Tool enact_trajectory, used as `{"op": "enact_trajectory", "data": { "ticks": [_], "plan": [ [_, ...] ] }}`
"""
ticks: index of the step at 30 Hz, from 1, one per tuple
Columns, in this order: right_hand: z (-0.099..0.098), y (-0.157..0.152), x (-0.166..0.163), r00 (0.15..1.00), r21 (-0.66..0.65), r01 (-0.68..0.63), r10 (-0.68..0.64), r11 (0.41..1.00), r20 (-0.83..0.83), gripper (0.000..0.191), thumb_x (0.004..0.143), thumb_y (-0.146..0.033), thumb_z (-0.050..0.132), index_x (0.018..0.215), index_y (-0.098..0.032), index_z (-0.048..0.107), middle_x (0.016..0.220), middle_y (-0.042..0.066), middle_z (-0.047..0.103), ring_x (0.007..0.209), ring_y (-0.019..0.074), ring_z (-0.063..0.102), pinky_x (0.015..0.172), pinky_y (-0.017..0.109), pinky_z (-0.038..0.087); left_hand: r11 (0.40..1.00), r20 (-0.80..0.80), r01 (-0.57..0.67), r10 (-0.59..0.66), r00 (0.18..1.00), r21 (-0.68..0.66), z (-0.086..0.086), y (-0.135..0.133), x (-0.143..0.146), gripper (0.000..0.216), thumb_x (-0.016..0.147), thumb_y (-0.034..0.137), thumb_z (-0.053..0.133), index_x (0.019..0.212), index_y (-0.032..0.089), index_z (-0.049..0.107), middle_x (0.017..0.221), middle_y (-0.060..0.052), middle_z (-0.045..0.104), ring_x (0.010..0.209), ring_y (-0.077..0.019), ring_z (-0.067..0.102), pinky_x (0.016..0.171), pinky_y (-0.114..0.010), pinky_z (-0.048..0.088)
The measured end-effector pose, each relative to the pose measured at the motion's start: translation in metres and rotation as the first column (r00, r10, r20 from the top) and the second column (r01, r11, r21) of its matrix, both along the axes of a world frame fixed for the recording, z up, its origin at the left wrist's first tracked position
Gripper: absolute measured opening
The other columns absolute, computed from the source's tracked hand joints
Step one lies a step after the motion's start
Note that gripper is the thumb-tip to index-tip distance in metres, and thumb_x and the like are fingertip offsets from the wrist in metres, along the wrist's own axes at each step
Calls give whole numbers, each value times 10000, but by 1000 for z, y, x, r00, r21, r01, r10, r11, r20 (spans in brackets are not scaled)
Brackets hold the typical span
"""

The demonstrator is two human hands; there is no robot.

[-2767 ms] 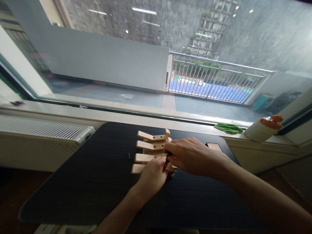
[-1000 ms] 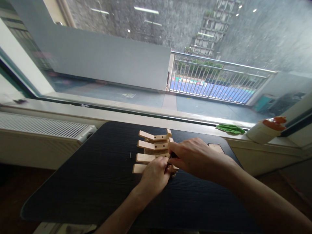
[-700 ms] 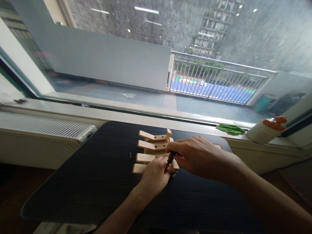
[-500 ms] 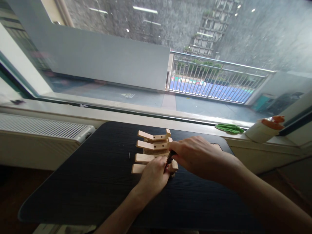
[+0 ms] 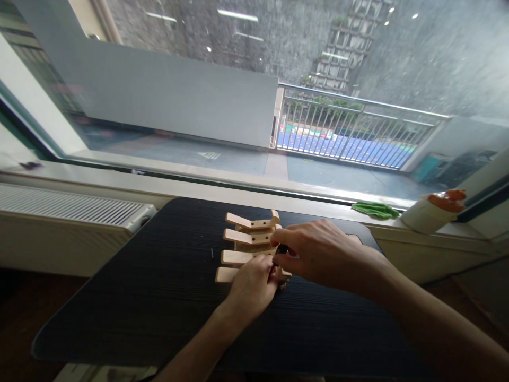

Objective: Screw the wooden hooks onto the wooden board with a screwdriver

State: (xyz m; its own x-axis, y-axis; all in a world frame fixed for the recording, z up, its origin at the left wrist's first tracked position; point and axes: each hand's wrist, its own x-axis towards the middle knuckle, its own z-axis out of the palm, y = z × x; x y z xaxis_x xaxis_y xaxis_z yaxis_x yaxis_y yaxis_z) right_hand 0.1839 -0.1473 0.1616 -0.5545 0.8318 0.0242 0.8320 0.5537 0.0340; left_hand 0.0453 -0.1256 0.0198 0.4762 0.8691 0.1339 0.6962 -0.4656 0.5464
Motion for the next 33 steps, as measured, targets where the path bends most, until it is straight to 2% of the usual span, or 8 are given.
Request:
{"op": "enact_trajectory", "data": {
  "ticks": [3,6,9,14,18,23,27,33],
  "plan": [
    [6,-3,0,1000,-90,-25,26,996,8,94,827,-248,471,820,-205,555,798,0,654,660,149,582,509,247,261,1000,1,-5,5,1000,11,-2,0,0,68,761,160,474,799,195,519,836,-24,607,819,-174,563,701,-260,389],
    [4,-2,0,999,-134,12,-6,991,49,96,825,-187,465,830,-182,561,791,23,659,684,158,595,518,244,280,1000,-3,8,-8,1000,7,-4,0,0,76,767,157,461,794,194,521,836,-28,603,821,-169,560,724,-259,386],
    [-3,2,-1,997,-76,37,-32,996,64,122,850,-240,451,830,-176,553,752,23,655,655,169,598,497,254,259,1000,-8,12,-12,1000,-5,-4,0,0,89,773,162,455,797,191,535,839,-35,605,833,-172,558,732,-261,382],
    [-14,8,0,992,22,99,-100,995,73,279,885,-378,381,772,-182,544,658,15,631,584,175,586,471,266,204,1000,9,-10,10,1000,14,-3,0,0,88,761,156,461,784,194,537,815,-24,609,800,-170,559,699,-264,374],
    [-10,5,4,996,6,81,-81,997,43,239,891,-314,366,807,-194,554,693,5,638,602,157,585,490,262,214,999,23,12,-13,1000,33,-6,0,-1,79,765,157,456,766,197,523,797,-18,599,775,-160,554,668,-251,374],
    [1,-3,7,1000,-61,-5,4,998,-20,130,836,-251,470,919,-224,565,854,-6,655,695,147,593,530,246,261,999,14,22,-22,1000,30,-9,2,-1,91,769,159,452,799,199,529,814,-29,593,811,-166,554,725,-257,384],
    [4,-4,4,997,-102,35,-28,994,74,121,814,-192,483,885,-182,580,812,31,656,692,164,598,528,248,280,999,5,25,-25,1000,30,-8,2,-1,98,768,151,449,800,201,528,823,-27,589,815,-165,550,734,-258,383],
    [0,0,3,982,-59,86,-74,995,174,137,847,-227,448,849,-179,576,725,29,641,625,176,595,498,246,295,999,-11,29,-29,1000,17,-5,1,-1,68,774,169,458,756,194,519,799,-24,587,781,-160,545,686,-249,380]
  ]
}}
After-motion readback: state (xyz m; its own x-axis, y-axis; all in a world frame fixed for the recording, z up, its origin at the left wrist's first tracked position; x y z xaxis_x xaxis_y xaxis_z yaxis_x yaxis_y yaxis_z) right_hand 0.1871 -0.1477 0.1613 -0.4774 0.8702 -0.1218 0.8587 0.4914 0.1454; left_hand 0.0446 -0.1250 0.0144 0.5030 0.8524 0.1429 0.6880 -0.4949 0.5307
